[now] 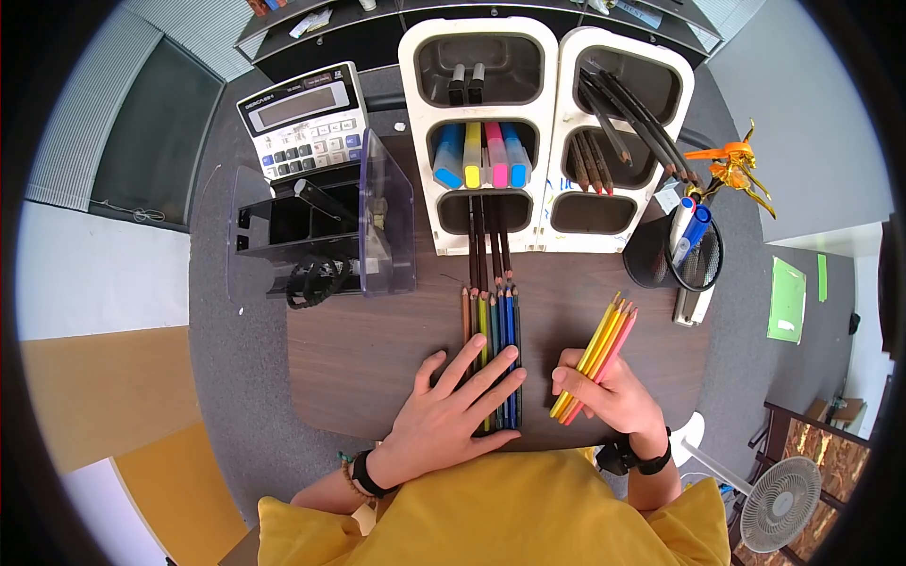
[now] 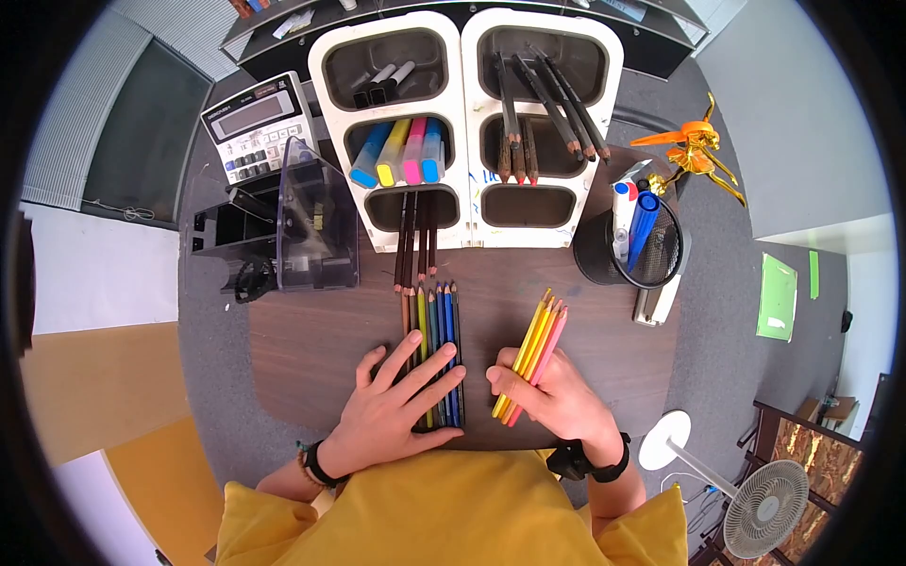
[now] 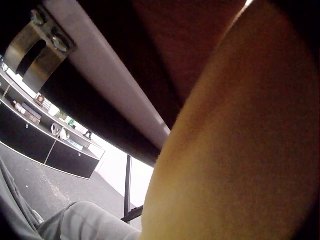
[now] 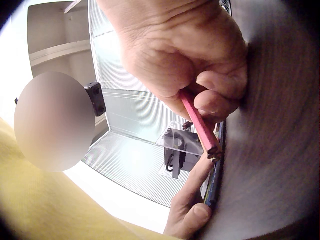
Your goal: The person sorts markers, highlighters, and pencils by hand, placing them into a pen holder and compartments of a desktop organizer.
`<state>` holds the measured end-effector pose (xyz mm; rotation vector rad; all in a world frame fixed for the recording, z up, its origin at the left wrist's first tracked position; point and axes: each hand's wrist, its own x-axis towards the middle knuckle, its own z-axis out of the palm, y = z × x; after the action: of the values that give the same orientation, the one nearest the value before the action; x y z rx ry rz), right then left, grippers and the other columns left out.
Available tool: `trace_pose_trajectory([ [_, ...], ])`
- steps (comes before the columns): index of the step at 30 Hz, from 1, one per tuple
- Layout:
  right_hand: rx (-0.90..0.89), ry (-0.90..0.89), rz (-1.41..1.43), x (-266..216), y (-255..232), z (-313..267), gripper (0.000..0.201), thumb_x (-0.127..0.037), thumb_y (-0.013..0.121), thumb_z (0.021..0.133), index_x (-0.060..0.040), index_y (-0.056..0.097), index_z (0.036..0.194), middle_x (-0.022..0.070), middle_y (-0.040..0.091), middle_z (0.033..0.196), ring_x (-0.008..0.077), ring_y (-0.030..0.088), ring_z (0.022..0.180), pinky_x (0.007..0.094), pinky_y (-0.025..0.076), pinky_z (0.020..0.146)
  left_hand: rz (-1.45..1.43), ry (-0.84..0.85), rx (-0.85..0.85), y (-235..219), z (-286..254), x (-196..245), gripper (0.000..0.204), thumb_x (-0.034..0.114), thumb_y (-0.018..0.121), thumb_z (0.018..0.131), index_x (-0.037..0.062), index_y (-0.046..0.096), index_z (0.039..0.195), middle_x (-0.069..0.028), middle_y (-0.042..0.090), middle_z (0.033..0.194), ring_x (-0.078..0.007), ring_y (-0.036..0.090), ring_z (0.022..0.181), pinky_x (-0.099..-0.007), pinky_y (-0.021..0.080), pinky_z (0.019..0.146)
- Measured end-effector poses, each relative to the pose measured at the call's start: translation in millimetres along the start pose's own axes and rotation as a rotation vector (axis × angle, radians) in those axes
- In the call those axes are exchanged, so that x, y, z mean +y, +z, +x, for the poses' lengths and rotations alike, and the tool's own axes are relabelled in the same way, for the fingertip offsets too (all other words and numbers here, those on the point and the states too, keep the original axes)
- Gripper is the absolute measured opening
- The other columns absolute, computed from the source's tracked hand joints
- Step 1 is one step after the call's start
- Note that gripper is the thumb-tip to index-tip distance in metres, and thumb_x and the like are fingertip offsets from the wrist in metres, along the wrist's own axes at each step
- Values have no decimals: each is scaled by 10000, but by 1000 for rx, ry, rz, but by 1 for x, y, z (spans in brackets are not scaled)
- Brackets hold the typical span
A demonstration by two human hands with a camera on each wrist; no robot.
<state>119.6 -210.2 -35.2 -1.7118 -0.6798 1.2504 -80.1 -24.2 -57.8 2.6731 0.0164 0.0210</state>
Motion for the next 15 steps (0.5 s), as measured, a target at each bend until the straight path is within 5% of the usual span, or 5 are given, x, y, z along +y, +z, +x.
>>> trace_pose_trajectory([
  [15, 6, -7, 5, -1, 0, 0, 279, -227, 607, 1076, -5, 666, 916, 39, 681, 774, 92, 581, 566, 248, 446, 499, -2, 5, 17, -2, 1, 0, 769, 593, 814, 856, 164, 633, 1469, -24, 471, 1662, -323, 340, 1565, -556, 298, 1174],
])
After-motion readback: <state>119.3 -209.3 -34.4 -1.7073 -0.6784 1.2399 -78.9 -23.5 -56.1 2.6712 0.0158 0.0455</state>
